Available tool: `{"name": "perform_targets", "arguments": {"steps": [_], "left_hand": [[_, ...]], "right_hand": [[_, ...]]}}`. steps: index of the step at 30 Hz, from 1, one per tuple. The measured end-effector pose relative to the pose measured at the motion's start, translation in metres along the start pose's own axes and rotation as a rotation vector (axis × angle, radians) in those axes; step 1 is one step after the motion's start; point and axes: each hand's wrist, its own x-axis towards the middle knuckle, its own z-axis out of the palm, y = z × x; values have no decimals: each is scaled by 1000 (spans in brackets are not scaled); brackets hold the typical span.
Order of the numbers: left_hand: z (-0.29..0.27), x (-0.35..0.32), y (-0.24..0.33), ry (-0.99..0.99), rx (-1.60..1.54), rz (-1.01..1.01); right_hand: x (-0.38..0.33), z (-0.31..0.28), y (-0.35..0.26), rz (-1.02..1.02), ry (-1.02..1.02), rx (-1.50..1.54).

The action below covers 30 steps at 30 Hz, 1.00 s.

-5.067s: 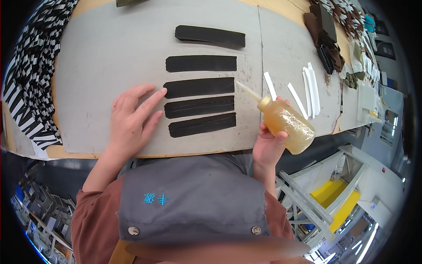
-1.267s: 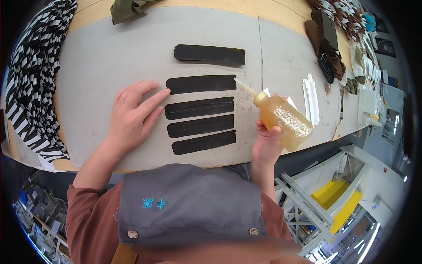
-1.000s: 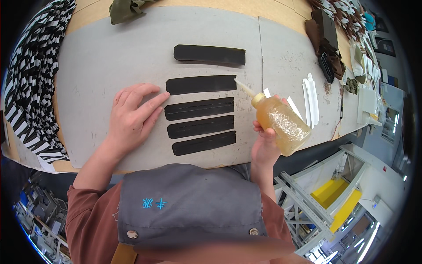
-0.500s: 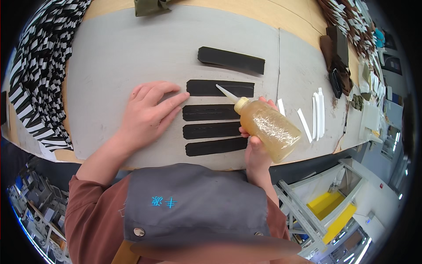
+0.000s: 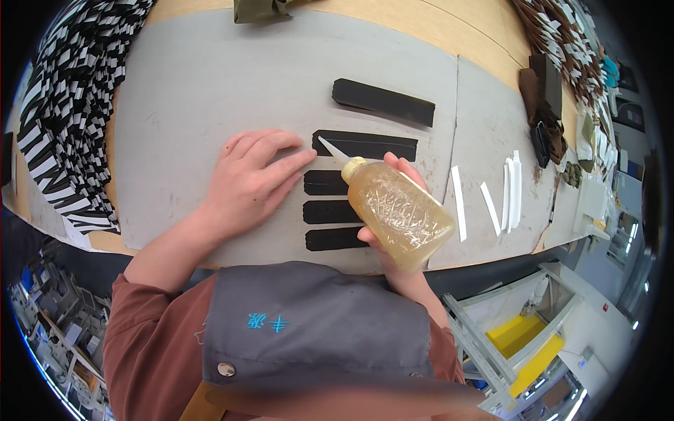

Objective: Assembling and gluing fabric or leather strap components at a workshop table.

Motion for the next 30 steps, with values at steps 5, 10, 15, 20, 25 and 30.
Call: {"name": "perform_targets", "arguments": {"steps": [5,10,15,20,25,30], "left_hand": [[2,0,-1,11,-13,7],[0,0,-1,9,4,0],[2,1,0,27,-23,18],[2,4,3,49,10,27],[-1,3,4,40,23,14],[-3,1,-1,9,8,9]], "right_hand": [[-11,-20,0,-3,108,-30],[-23,-43,1,86,304,40],[-25,-60,-4,82,439,156],[-22,-60,-8,72,517,220],[-22,-55,-6,97,502,231],[-20,-43,-7,176,415,309]]}}
